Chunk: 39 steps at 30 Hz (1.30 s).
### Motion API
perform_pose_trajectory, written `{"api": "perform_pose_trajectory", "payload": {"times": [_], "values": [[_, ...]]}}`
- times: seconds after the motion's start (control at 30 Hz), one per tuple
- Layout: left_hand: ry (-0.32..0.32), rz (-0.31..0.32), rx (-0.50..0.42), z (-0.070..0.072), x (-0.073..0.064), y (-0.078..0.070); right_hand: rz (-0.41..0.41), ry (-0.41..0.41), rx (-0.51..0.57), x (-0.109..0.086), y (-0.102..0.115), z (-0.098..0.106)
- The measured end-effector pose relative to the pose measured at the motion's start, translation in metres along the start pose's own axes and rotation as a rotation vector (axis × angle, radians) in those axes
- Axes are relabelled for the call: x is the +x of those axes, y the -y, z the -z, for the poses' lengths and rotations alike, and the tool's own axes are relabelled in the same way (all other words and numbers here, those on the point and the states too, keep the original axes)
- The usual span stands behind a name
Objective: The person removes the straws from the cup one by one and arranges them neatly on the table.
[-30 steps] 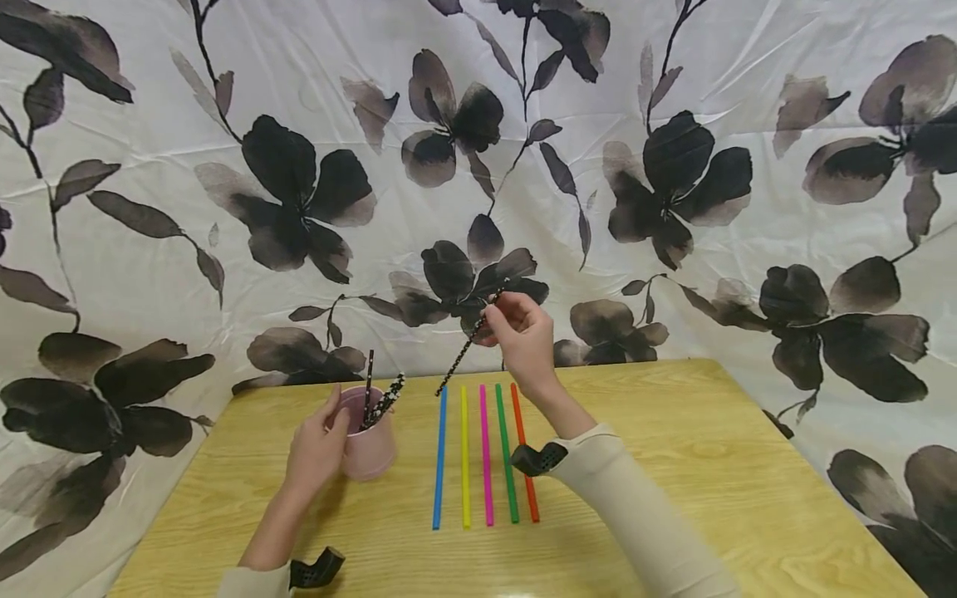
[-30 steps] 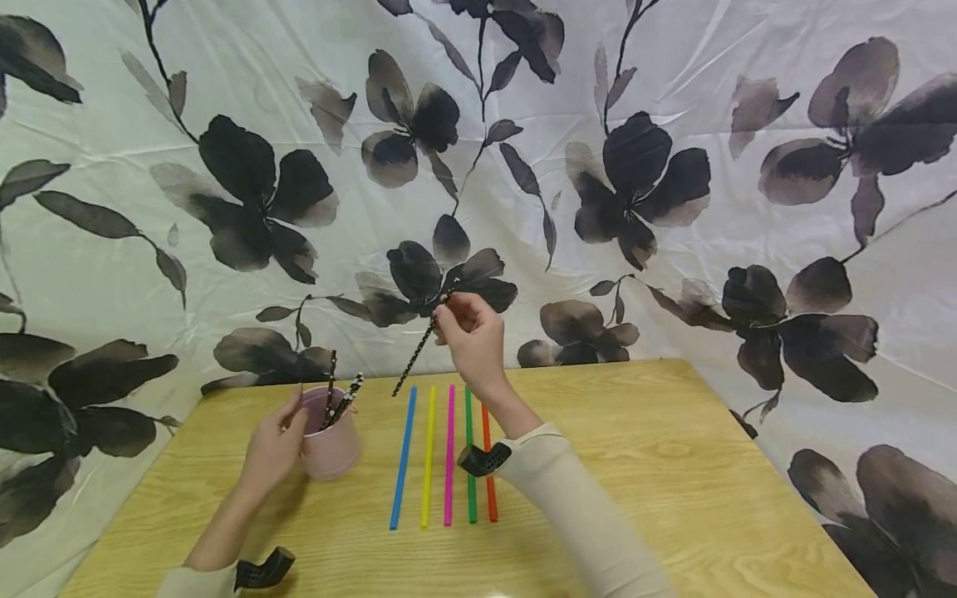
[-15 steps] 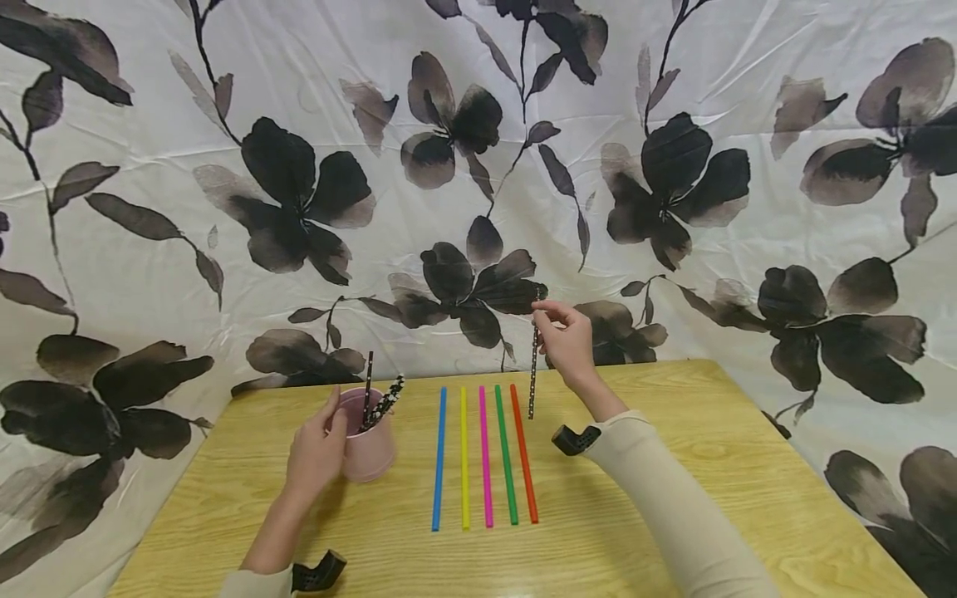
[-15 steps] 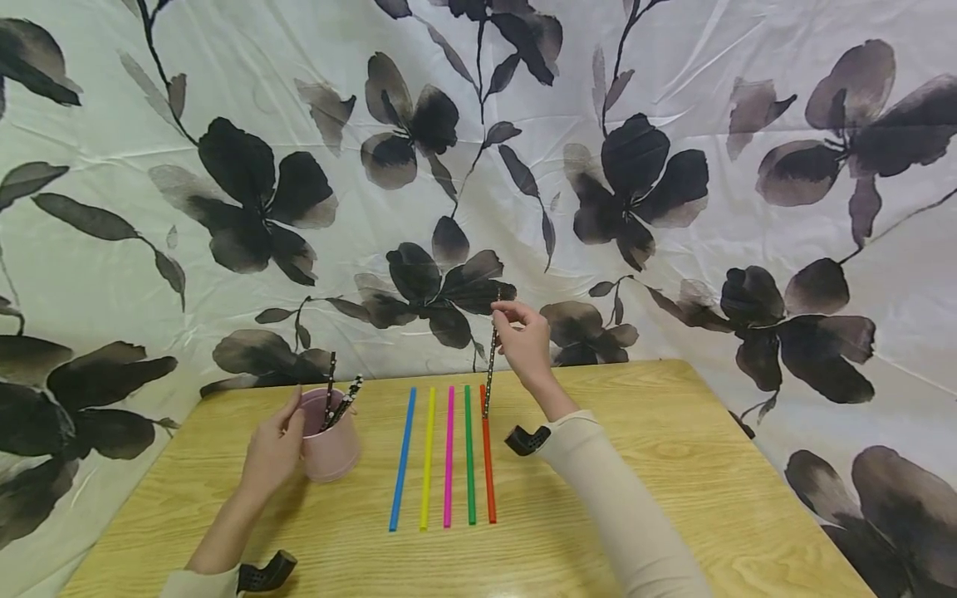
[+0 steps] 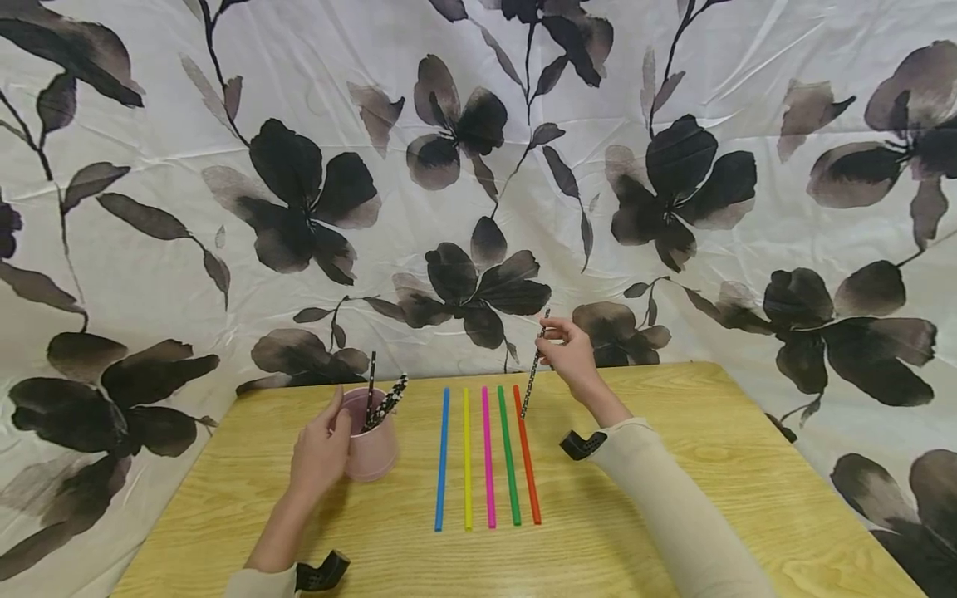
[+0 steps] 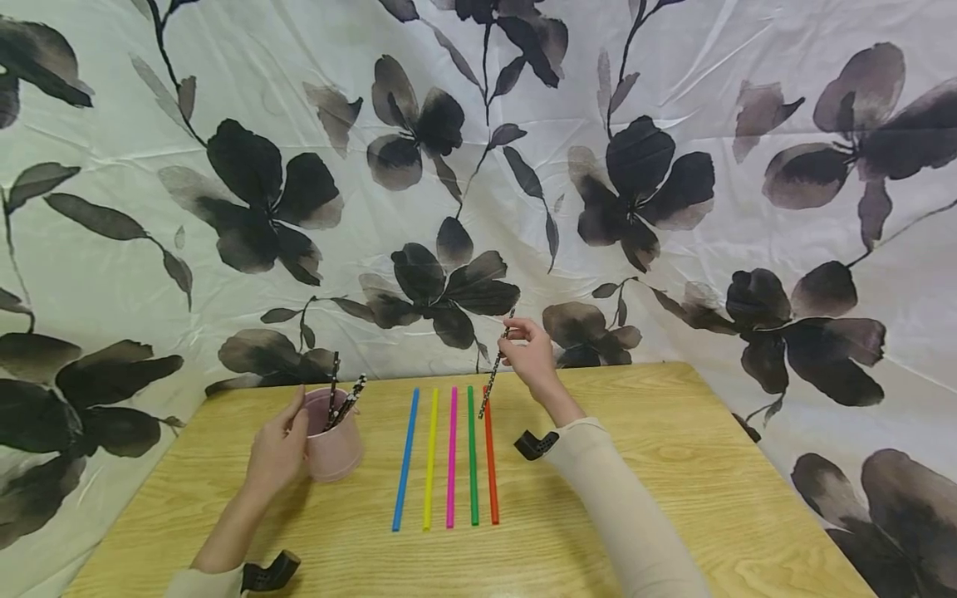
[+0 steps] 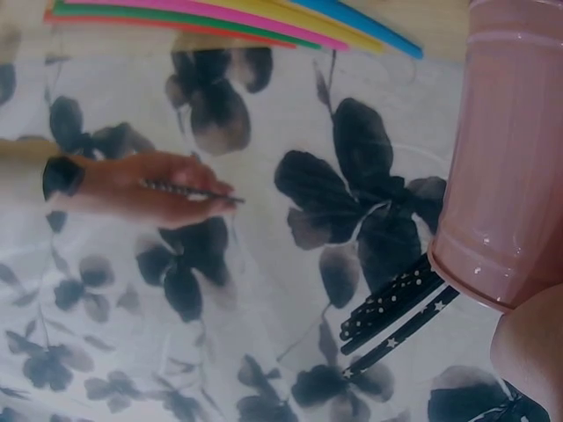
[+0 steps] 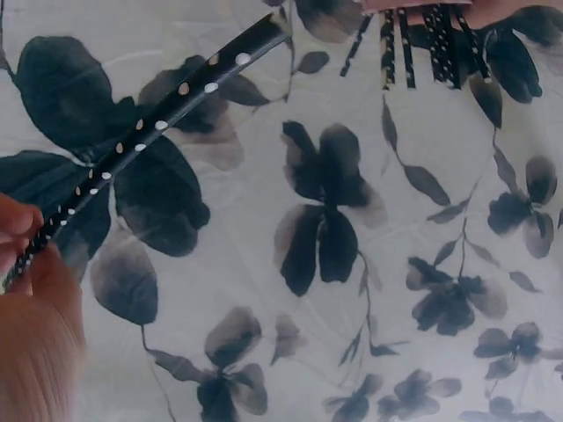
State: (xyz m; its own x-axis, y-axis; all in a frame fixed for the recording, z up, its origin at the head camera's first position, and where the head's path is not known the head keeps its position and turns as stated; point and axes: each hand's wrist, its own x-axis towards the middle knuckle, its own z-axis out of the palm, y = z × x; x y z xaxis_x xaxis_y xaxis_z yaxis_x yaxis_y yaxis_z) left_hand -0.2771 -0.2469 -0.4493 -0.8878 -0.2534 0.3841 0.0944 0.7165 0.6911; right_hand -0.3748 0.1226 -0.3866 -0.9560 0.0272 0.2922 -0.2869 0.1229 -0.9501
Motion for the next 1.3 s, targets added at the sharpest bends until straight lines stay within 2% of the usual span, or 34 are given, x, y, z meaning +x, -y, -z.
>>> {"api": "perform_pose_trajectory", "payload": {"times": [0.27, 0.6, 0.73, 0.93, 1.3], "values": [[0.013, 0.005, 0.028, 0.002, -0.002, -0.001, -0.073, 0.064, -0.128, 0.002, -0.036, 0.004], [-0.008, -0.023, 0.022, 0.001, 0.002, 0.0, -0.074, 0.041, -0.281, -0.002, -0.07, 0.0], [0.0, -0.026, 0.014, 0.0, 0.001, 0.002, -0.094, 0.046, -0.327, -0.006, -0.082, -0.001], [0.002, -0.026, 0.011, -0.002, -0.003, 0.002, -0.069, 0.046, -0.409, -0.013, -0.099, -0.001], [-0.017, -0.033, 0.01, -0.002, -0.001, 0.003, -0.079, 0.088, -0.359, -0.017, -0.111, -0.011]]}}
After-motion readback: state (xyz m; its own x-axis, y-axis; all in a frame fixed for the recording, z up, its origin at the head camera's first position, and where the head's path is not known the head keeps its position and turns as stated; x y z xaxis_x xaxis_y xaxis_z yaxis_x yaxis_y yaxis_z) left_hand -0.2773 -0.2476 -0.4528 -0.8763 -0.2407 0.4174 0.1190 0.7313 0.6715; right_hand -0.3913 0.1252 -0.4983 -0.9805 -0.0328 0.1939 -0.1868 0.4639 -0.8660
